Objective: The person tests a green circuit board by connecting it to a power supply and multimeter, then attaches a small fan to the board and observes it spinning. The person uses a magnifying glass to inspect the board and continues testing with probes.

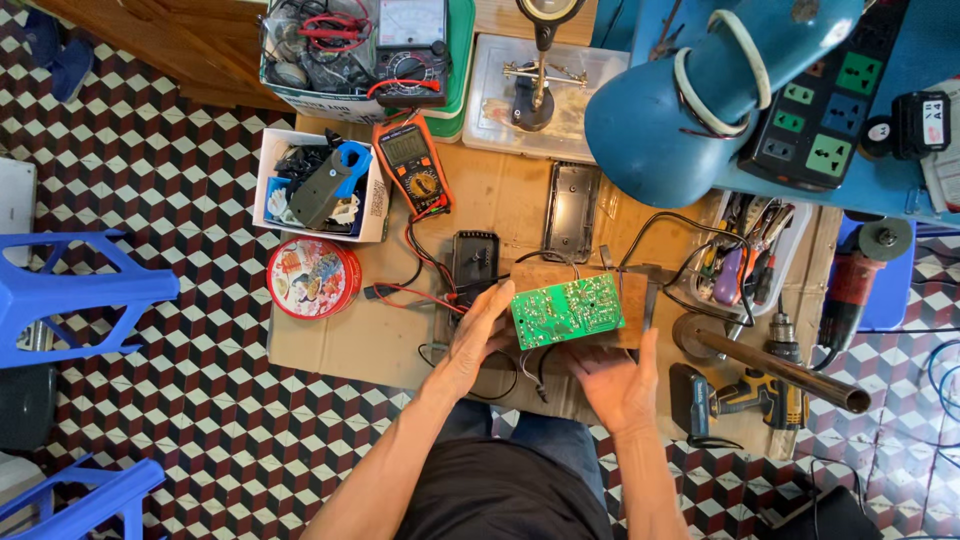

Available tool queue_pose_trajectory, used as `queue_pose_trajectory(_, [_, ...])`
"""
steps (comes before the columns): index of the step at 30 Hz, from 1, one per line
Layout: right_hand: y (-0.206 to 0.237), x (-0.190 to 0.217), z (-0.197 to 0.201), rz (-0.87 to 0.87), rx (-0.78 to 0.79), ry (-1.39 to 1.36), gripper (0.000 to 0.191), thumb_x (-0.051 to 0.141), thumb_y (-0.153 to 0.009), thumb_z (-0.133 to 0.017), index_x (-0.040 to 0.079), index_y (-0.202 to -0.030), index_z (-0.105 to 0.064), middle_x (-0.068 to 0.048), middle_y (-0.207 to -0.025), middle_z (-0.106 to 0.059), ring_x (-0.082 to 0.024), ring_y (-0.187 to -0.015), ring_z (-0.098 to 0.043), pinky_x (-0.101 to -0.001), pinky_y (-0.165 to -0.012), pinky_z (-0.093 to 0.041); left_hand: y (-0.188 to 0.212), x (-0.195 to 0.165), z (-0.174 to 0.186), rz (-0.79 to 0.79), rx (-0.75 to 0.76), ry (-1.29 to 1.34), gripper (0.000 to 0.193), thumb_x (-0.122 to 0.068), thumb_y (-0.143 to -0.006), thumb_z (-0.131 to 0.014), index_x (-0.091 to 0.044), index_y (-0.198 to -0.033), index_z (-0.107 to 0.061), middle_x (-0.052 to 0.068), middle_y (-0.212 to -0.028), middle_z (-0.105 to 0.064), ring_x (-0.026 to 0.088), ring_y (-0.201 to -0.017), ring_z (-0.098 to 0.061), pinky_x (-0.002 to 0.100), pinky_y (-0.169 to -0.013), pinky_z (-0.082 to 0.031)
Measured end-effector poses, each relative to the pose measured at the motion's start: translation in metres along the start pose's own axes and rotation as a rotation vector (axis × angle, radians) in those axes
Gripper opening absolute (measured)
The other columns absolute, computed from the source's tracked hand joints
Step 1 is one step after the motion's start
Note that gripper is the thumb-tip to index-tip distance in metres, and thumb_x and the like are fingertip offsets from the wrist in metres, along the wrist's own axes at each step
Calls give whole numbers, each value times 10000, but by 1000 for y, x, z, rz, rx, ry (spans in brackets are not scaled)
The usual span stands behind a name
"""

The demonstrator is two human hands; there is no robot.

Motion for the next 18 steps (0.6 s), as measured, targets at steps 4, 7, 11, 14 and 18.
queue_pose_trajectory(4, [-23,-27,84,21,-107,-147,920,666,-840,-633,32,-1473,-426,-251,-1482,-493,-460,-1396,-437,-582,-1114,-390,-30,14,-2,58,65,168,936,-729,-819,-569,-118,-1518,-447,36,-1415,-604,188,-1214,-605,368,-1012,-471])
queue_pose_trajectory(7, [-28,-62,151,-162,-388,-62,809,532,-921,-611,-57,-1448,-442,-282,-1431,-558,-460,-1378,-494,-581,-1122,-420,-23,60,33,67,-81,218,939,-747,-879,-563,16,-1425,-558,147,-1284,-679,230,-1130,-687,365,-968,-543])
queue_pose_trajectory(11, [-50,-90,161,-196,-520,54,523,382,-957,-606,75,-1375,-535,-114,-1290,-583,-354,-1227,-561,-577,-1056,-449,1,161,99,414,-389,354,628,-523,-924,-554,7,-1260,-586,223,-1165,-704,317,-1004,-717,441,-890,-598])
queue_pose_trajectory(14, [-75,-77,145,-41,-484,85,414,250,-933,-617,36,-1286,-593,-159,-1103,-642,-361,-980,-667,-556,-906,-567,-34,182,119,470,-380,372,428,-294,-922,-568,-8,-1241,-568,184,-1185,-688,313,-1029,-704,451,-935,-591])
queue_pose_trajectory(18, [-83,-65,144,24,-535,125,368,225,-955,-697,-24,-1203,-587,-170,-916,-648,-331,-730,-674,-527,-720,-614,-61,173,123,322,-403,421,384,-175,-934,-576,94,-1205,-542,242,-1158,-674,331,-1037,-709,433,-947,-621])
Point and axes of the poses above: each hand's wrist, its own y-axis away from the middle knuckle, its own z-axis out of the back of the hand, x = y × z, the point moved 10 cm from there along -y, towards the middle knuckle
